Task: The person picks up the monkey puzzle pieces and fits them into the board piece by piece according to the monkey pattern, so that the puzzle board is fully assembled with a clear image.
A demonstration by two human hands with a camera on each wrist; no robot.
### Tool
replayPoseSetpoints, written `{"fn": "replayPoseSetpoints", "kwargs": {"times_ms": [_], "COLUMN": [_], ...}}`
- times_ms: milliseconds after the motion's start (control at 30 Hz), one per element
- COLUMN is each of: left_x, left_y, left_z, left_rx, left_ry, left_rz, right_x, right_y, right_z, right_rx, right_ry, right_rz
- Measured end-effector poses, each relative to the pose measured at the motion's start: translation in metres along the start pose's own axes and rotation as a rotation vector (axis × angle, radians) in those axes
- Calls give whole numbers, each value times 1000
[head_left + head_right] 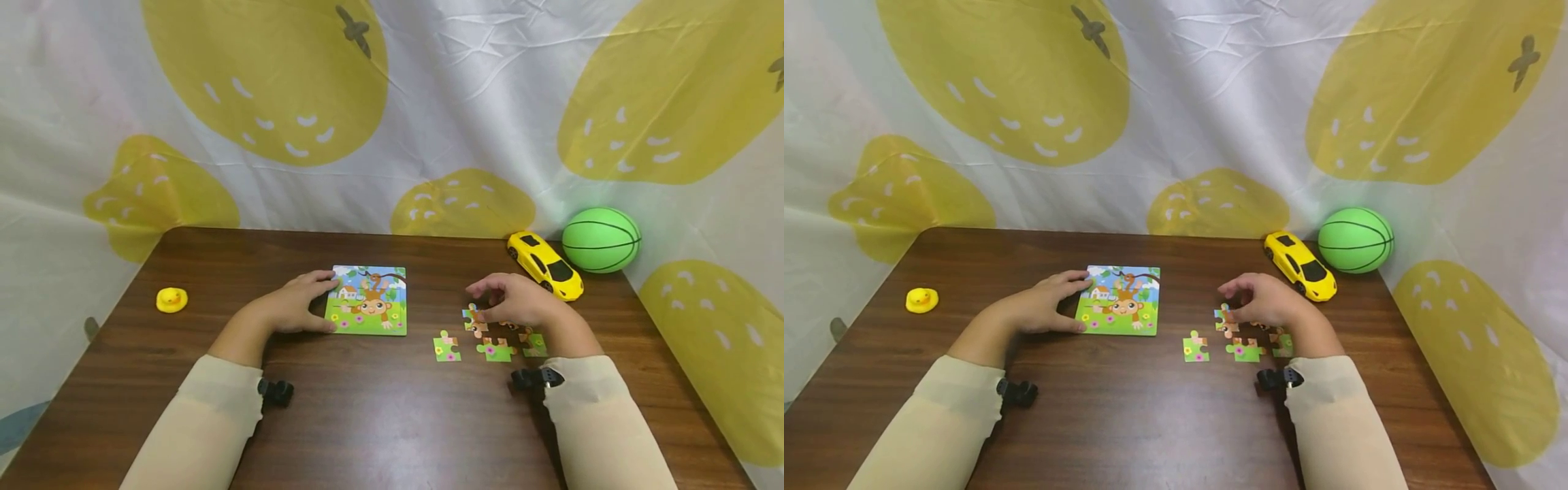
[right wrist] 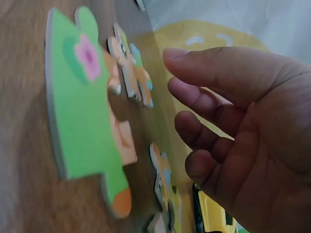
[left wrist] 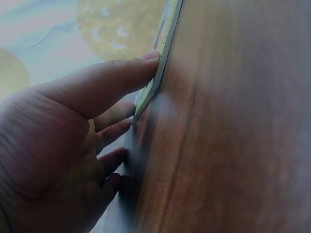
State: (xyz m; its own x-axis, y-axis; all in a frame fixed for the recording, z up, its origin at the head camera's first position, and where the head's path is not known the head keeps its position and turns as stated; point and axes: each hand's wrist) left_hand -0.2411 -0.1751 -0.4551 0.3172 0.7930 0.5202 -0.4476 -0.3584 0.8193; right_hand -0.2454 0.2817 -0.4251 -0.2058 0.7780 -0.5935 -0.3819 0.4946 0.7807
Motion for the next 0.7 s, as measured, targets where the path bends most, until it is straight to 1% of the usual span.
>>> {"fn": "replayPoseSetpoints", "kwargs": {"times_ms": [200,333,533,700], "left_x": [0,-2,-2,-2], "left_y": [0,0,0,0], "left_z": [0,-1,-1,-1], "left_rx": [-3,8,16,14], "left_ry": [5,0,-10,-10], "left_rz": [5,-1,-1,-7], "right_x": [6,11,12,9], "right_y": [1,-1,-3,-4], "right_z": [3,3,2,2], "right_rx": [-44,-69,-78,-85], "right_ry": [-4,32,69,54], "right_rz": [0,1,54,89]}}
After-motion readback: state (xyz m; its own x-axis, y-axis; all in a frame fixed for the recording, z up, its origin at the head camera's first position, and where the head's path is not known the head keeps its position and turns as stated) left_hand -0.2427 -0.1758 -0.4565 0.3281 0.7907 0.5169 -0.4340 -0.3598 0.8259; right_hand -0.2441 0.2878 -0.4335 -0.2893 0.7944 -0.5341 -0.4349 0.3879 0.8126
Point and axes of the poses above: each hand's wrist, its own z-axis away from the middle knuckle, its own y-axis out of the back of the hand, x = y × z, and after that the axes turned 1 degree about x, right-handed
